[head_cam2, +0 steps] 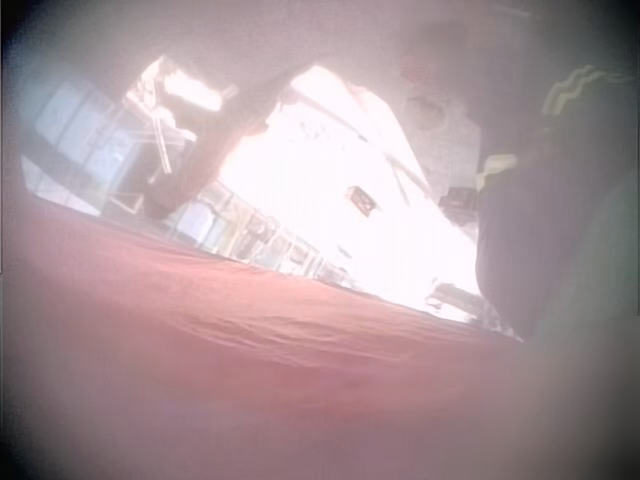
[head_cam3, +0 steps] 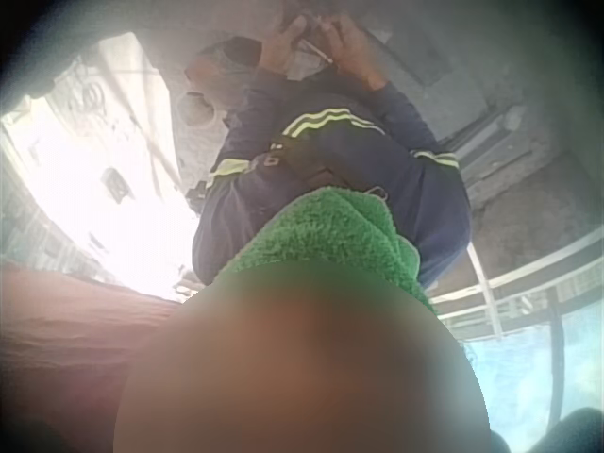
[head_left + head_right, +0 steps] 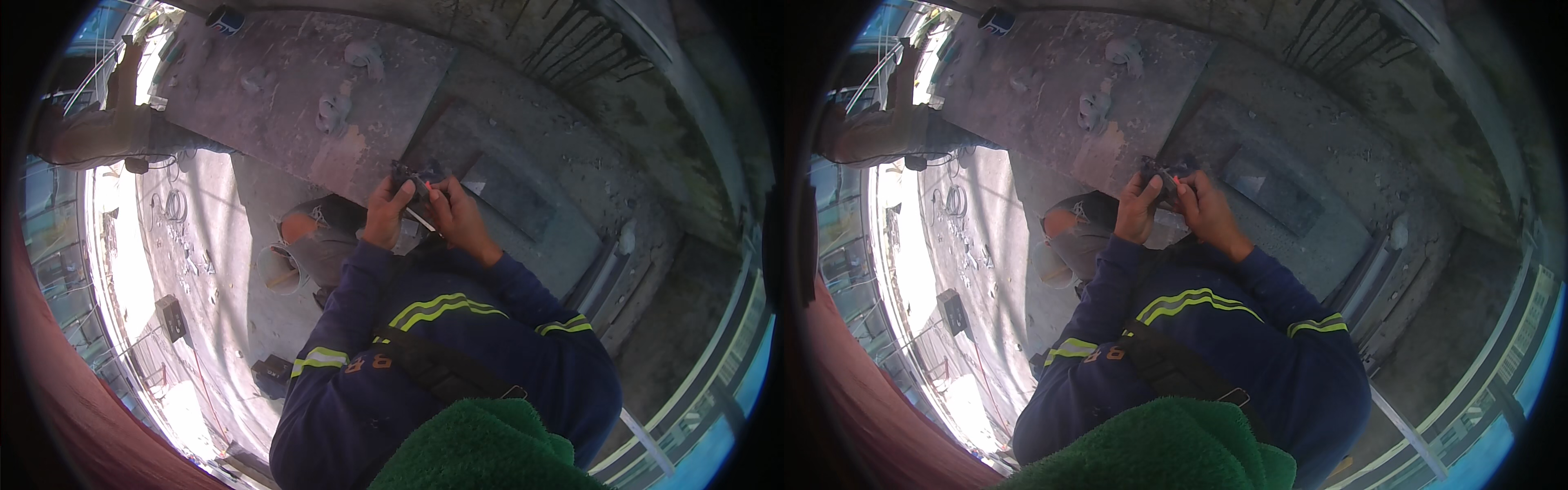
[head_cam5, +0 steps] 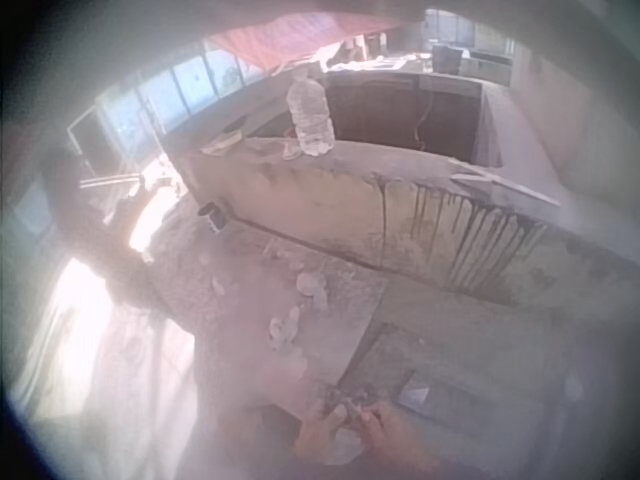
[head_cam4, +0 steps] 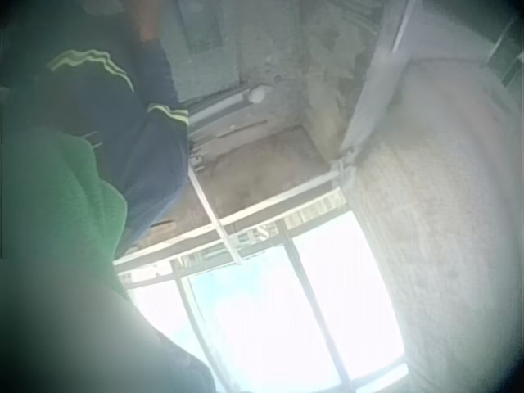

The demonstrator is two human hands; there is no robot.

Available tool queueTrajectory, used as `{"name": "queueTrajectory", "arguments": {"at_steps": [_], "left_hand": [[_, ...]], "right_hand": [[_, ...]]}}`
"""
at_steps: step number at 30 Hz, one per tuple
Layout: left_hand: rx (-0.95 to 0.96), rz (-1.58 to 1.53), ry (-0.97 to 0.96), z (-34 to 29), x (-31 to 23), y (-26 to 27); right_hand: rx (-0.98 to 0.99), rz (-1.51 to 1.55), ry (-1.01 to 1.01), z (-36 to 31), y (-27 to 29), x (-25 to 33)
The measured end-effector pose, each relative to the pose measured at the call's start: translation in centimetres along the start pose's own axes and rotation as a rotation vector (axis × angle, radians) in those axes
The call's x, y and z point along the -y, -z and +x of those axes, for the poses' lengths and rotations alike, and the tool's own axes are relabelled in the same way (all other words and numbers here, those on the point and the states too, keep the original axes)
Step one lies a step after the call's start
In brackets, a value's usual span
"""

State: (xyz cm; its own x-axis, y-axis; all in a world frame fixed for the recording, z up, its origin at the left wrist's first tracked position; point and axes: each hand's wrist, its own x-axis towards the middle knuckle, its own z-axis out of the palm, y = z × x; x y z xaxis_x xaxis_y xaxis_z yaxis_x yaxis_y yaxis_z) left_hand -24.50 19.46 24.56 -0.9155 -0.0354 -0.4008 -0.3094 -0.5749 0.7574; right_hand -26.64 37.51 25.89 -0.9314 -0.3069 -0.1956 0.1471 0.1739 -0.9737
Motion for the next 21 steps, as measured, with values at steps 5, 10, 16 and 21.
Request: {"name": "queueTrajectory", "arguments": {"at_steps": [5, 10, 16, 21], "left_hand": [[-0.121, 0.203, -0.045, 0.0, 0.3, -0.2], [-0.194, 0.483, -0.176, 0.1, 0.8, 0.3], [-0.219, 0.738, -0.305, 0.5, 1.5, 1.0], [-0.502, 0.908, -0.319, 1.1, -0.5, 2.1]], "right_hand": [[-0.027, -0.235, 0.122, -0.2, 0.0, 0.5], [0.009, -0.296, 0.105, -0.6, 0.3, 0.9], [0.026, -0.197, -0.032, -0.7, 0.5, 0.9], [0.043, -0.118, -0.090, -1.1, 1.3, 2.5]]}}
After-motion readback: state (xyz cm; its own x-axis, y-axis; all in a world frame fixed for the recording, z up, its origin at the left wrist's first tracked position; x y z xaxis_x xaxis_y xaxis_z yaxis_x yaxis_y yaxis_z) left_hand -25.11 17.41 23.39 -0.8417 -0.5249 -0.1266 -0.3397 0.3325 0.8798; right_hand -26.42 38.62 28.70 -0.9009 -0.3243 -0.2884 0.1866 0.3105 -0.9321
